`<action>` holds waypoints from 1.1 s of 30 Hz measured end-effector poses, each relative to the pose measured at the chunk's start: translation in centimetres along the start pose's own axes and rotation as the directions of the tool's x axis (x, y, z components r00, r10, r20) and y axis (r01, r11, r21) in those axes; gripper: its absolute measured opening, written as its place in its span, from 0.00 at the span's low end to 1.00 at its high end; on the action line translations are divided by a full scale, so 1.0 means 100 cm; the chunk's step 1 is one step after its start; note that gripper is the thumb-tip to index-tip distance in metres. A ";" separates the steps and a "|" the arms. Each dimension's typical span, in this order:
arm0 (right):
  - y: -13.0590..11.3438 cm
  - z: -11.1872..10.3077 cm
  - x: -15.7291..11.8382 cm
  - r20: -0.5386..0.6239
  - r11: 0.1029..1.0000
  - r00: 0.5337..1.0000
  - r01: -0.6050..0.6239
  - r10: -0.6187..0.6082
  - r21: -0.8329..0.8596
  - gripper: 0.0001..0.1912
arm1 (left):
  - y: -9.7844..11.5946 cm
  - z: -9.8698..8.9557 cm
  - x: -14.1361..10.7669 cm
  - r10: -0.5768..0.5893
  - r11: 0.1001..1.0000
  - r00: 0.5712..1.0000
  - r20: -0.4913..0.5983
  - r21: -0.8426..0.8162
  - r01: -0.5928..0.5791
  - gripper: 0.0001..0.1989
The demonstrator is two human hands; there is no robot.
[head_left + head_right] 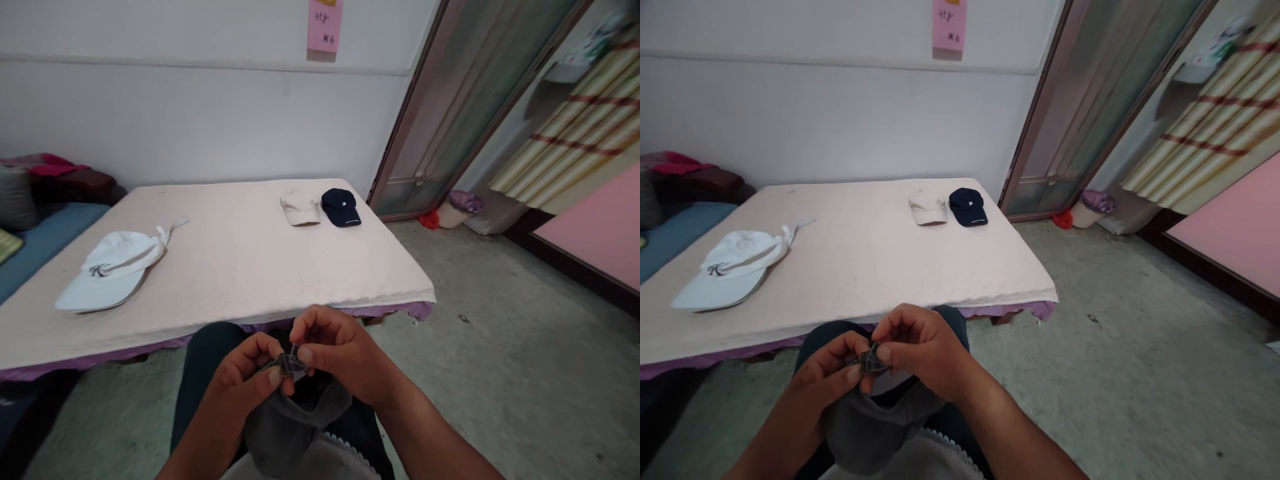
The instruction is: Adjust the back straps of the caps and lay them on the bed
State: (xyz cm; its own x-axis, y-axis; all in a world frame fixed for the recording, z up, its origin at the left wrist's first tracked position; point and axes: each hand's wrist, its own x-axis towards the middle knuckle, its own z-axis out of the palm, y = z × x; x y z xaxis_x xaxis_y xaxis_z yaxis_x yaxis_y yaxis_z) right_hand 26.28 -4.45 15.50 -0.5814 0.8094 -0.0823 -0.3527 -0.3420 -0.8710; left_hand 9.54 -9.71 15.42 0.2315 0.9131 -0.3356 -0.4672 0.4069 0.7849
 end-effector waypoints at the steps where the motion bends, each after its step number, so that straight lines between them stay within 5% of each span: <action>1: 0.000 0.000 0.000 0.002 1.000 1.000 -0.001 0.001 0.016 0.11 | -0.001 0.000 0.000 0.004 1.000 1.000 0.000 -0.018 -0.004 0.06; 14: -0.005 0.002 -0.001 0.013 1.000 1.000 -0.002 0.002 0.024 0.10 | -0.010 -0.003 0.003 -0.069 0.990 0.997 -0.035 -0.127 0.064 0.06; 25: -0.015 0.001 -0.001 0.045 0.934 0.999 -0.004 0.021 -0.356 0.04 | -0.006 0.003 0.001 -0.076 0.992 0.996 -0.049 -0.100 0.070 0.06; 33: -0.024 0.003 -0.004 0.053 0.875 0.996 -0.038 0.073 -0.483 0.02 | -0.007 0.001 0.002 -0.061 0.998 0.997 -0.046 0.015 0.062 0.07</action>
State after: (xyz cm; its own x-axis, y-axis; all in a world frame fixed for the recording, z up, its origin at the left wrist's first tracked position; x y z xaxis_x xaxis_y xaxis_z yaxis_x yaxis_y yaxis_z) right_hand 27.19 -4.08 17.79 -0.6433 0.7562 -0.1198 0.0681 -0.0993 -0.9927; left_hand 10.00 -9.83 14.87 0.2202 0.8866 -0.4067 -0.4388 0.4624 0.7705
